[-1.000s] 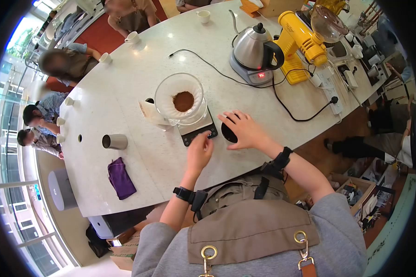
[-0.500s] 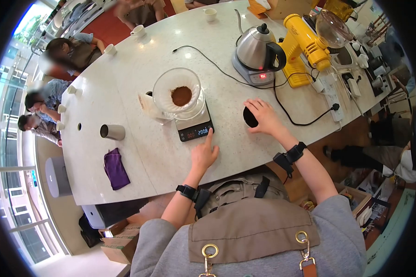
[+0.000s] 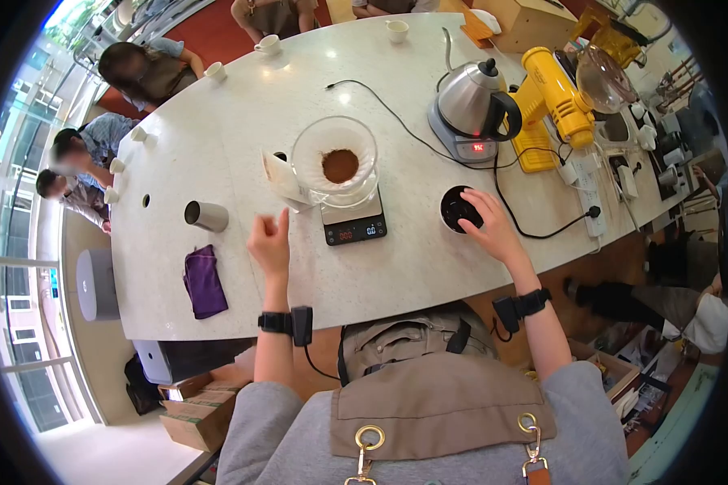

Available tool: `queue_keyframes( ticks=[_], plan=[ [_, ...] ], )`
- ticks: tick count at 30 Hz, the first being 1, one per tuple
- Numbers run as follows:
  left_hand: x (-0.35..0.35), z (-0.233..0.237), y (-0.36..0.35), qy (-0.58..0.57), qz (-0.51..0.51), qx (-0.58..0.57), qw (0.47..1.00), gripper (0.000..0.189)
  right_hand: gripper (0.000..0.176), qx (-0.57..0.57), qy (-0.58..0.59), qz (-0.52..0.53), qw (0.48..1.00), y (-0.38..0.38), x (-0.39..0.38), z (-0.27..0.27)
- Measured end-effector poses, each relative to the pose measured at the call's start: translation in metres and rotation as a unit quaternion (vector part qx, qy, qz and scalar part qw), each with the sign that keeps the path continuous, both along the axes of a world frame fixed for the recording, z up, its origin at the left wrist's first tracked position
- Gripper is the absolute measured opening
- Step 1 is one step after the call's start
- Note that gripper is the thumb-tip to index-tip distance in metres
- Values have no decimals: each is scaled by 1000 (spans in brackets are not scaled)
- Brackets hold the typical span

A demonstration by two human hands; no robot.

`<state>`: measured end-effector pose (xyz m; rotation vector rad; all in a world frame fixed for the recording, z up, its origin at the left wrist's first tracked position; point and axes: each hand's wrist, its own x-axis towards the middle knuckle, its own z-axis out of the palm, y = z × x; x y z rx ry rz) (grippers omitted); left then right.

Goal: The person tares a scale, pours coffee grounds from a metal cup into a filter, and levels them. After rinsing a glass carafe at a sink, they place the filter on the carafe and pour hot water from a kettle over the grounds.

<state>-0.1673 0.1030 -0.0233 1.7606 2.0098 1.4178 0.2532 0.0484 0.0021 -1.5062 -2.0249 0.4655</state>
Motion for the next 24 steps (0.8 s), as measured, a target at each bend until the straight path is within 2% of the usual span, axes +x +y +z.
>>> queue_keyframes(
  ticks=[2,4,5,7,8,11,14,16,18,20,22,23,24],
  plan=[
    [15,11,29,-7,5,20,1000,27,42,11,12,0,1000,-7,-1,1],
    [27,9,47,68,-12,105,992,26,28,-21,53,-29,998,-12,-6,2],
    [24,6,50,66,-8,105,992,26,28,-21,50,-25,998,-14,-12,4],
    [17,-9,55,86,30,-9,996,23,17,-55,71,-38,995,-16,-23,16],
    [8,-15,55,81,30,-8,996,23,13,-40,98,-28,994,-16,-32,22],
    [-38,-20,51,67,21,8,997,22,13,-93,92,20,991,-13,-55,25],
    [-82,-18,48,52,65,-35,996,25,14,-138,70,53,987,-8,-87,23],
    [-99,-15,47,60,-39,-20,997,25,15,-193,50,75,977,-7,-110,13],
    [-106,-10,39,97,-53,-49,993,23,16,-194,25,97,976,-6,-134,5],
    [-110,17,27,136,-65,-76,986,21,19,-194,3,120,974,-8,-155,-4],
    [-101,84,6,46,-65,-336,939,14,22,-196,8,147,969,-9,-170,-12],
    [-98,111,-10,31,-157,-218,963,16,22,-193,6,145,970,-7,-174,-15],
    [-90,142,-27,14,-245,-98,964,18,23,-198,11,148,969,-8,-178,-17]
  ],
)
